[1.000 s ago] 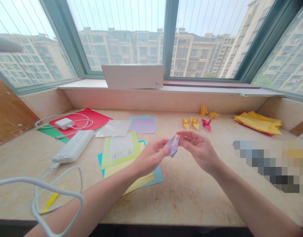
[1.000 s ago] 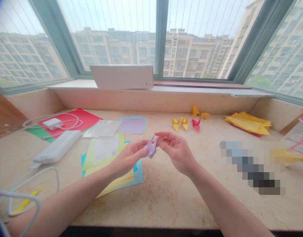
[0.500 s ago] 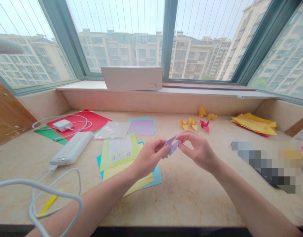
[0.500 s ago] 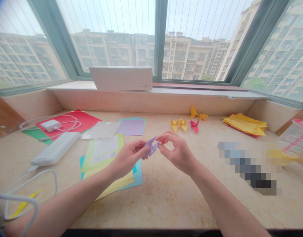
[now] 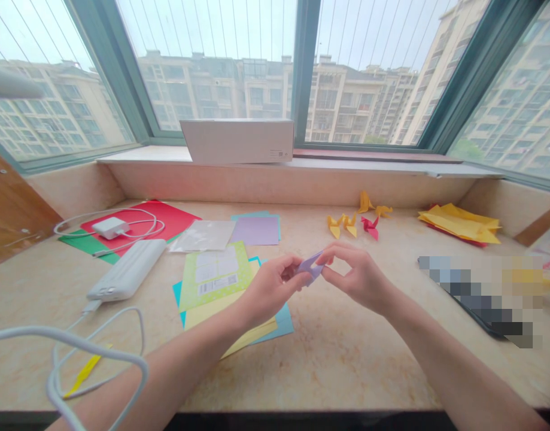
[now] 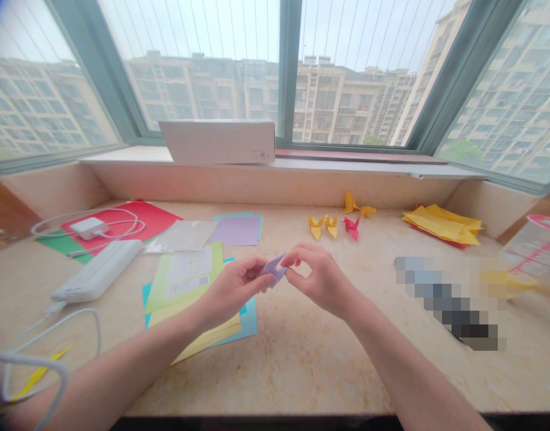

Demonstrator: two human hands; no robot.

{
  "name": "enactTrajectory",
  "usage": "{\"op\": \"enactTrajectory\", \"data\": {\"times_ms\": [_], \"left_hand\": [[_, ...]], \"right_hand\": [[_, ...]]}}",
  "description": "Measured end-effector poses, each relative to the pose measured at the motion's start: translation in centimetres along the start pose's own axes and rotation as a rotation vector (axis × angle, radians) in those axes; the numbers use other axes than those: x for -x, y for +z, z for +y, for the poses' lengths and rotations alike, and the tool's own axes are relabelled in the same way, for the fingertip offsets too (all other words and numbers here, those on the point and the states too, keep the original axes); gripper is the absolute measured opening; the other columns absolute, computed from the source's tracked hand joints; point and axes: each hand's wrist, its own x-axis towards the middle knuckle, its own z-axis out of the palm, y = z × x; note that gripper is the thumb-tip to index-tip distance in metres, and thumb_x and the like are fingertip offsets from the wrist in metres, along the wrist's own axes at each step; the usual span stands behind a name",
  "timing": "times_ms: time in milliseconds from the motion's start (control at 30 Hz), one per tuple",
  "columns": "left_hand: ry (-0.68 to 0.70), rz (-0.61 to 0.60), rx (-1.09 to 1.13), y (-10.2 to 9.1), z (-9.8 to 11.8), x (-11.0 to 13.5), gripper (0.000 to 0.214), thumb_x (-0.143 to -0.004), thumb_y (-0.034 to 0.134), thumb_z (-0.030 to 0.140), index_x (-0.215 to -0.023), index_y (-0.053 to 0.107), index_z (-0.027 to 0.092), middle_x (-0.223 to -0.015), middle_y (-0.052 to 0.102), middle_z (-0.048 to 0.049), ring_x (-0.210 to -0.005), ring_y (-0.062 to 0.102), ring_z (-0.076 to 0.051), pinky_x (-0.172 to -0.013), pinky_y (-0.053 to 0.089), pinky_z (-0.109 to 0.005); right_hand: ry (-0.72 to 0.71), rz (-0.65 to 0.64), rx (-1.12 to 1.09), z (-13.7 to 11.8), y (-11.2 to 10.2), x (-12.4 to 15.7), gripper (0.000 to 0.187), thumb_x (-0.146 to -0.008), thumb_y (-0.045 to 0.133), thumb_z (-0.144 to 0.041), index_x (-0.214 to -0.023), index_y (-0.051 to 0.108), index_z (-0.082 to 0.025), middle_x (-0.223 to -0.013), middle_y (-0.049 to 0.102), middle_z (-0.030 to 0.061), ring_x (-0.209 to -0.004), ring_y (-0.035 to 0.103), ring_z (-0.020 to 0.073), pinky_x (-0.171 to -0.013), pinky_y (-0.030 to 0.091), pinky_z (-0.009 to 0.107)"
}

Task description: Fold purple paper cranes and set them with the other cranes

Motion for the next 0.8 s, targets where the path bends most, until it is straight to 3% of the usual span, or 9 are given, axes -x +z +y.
{"op": "enactTrajectory", "data": {"times_ms": [233,533,800], "left_hand": [[-0.027,-0.037,0.035,0.2,-0.2,0.2,0.016,-0.088,0.066,0.028,-0.095,0.067,0.013,-0.083,0.070,-0.0057,-0.073,0.066,-0.016,-0.069,0.051,-0.028],[-0.005,0.095,0.129,0.7,0.5,0.5,0.017,-0.089,0.065,0.029,-0.094,0.065,0.013,-0.079,0.069,-0.0037,-0.075,0.070,-0.017,-0.074,0.054,-0.029],[0.005,0.140,0.252,1.1,0.1,0.5,0.019,-0.088,0.069,0.031,-0.094,0.065,0.014,-0.079,0.072,-0.0025,-0.077,0.073,-0.018,-0.075,0.056,-0.028]], "right_hand": [[-0.072,0.103,0.016,0.0,0.9,0.2,0.007,-0.083,0.069,-0.015,-0.080,0.068,-0.021,-0.082,0.068,0.0039,-0.080,0.064,0.0206,-0.076,0.049,0.037],[-0.228,0.218,0.050,0.3,1.4,0.4,0.013,-0.088,0.068,-0.016,-0.097,0.072,-0.024,-0.094,0.068,0.0064,-0.088,0.064,0.0211,-0.079,0.053,0.038],[-0.280,0.233,0.057,0.0,1.5,0.5,0.015,-0.087,0.068,-0.014,-0.095,0.074,-0.025,-0.091,0.070,0.0058,-0.085,0.066,0.0213,-0.078,0.053,0.040]]}}
